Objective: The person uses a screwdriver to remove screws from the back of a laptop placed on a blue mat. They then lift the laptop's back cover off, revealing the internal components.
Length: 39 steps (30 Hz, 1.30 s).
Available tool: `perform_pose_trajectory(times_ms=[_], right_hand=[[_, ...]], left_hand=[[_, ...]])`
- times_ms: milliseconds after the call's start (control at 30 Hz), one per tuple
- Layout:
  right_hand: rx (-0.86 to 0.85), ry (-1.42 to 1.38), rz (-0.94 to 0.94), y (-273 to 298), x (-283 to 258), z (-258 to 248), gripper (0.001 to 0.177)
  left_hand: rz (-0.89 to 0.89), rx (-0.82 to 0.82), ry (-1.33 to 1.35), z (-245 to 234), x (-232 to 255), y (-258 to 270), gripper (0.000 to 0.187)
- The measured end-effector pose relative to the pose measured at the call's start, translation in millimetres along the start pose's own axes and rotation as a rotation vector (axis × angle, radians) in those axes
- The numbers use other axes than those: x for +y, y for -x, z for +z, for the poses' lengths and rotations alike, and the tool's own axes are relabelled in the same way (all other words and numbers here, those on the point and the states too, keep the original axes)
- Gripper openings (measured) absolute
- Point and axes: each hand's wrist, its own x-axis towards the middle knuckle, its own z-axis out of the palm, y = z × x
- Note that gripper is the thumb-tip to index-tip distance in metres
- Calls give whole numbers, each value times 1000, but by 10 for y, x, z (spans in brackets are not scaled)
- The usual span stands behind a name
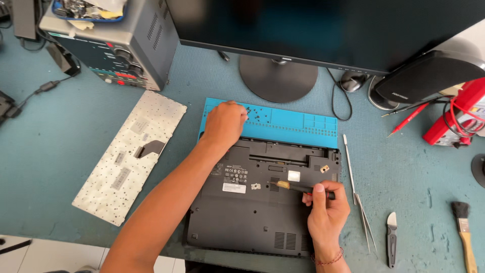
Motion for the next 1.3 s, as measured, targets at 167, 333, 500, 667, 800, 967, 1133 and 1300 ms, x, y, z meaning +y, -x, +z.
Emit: perform_pose_trajectory(times_ms=[167,333,500,667,800,967,1133,1300], right_hand=[[25,-71,1,-10,75,-27,17],[32,-202,4,31,205,-102,11],[-20,-136,-190,6,237,-103,17],[81,59,-46,87,-32,51,16],[90,125,-73,87,-73,122,17],[65,153,-211,-54,-73,57,11],[252,5,-75,-401,40,-331,11],[107,-242,84,-467,223,-514,11]], left_hand=[[13,15,65,-367,147,159,30],[84,136,204,-926,219,581,14],[14,111,323,-1267,19,893,15],[-242,-289,299,-1440,-103,964,32],[-286,-379,278,-1375,-183,997,50],[-234,-370,368,-1240,-281,982,58],[-182,-273,396,-1094,-276,980,55],[-621,-359,732,-1241,-3,939,61]])
